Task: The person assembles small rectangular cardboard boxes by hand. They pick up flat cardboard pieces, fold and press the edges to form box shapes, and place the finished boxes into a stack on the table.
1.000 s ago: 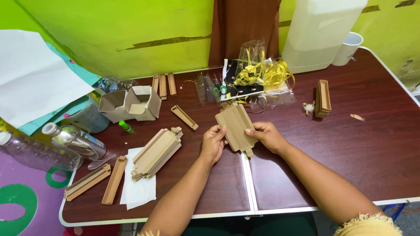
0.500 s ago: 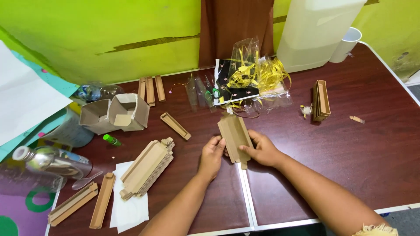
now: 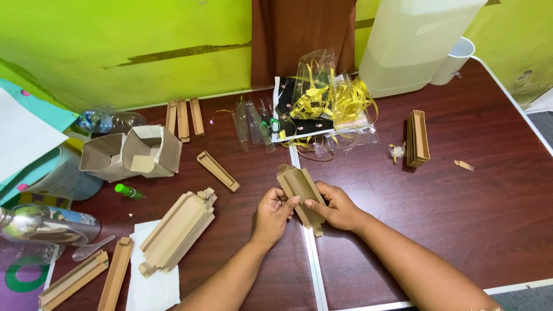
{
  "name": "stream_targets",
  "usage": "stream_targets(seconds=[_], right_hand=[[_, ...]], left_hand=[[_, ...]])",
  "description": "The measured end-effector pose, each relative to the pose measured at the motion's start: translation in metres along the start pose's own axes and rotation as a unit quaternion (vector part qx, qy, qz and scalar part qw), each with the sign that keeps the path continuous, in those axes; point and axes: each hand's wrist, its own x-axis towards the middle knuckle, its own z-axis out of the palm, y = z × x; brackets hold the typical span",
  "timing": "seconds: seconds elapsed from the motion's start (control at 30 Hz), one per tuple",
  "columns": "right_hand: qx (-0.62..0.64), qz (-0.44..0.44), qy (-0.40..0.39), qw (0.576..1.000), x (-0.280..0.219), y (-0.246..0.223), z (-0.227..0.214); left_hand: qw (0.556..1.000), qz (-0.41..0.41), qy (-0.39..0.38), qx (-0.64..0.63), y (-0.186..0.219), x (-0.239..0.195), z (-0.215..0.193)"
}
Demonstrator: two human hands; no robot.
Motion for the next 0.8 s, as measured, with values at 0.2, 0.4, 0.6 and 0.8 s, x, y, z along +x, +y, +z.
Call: stream_targets(seconds=[0.2,0.4,0.6,0.8], right_hand=[[-0.03,-0.006,0.022,0.999,0.0,0.008,0.001],[-0.197,-0.2,0.088,0.956,0.002,0.043,-0.002],[-0.235,-0.207,0.05,0.948,-0.01,-0.015,0.011],[-0.258,-0.218,0.014,0.941,-0.007,-0.005,0.008]], left_hand=[[1.0,-0.006,-0.001,-0.013,0.006,-0.001,0.004],[0.999,0.039,-0.019,-0.02,0.009,0.004,-0.004],[0.997,0.03,0.001,-0.071,0.015,0.0,0.001],[0.998,-0.004,-0.015,-0.064,0.02,-0.002,0.001]])
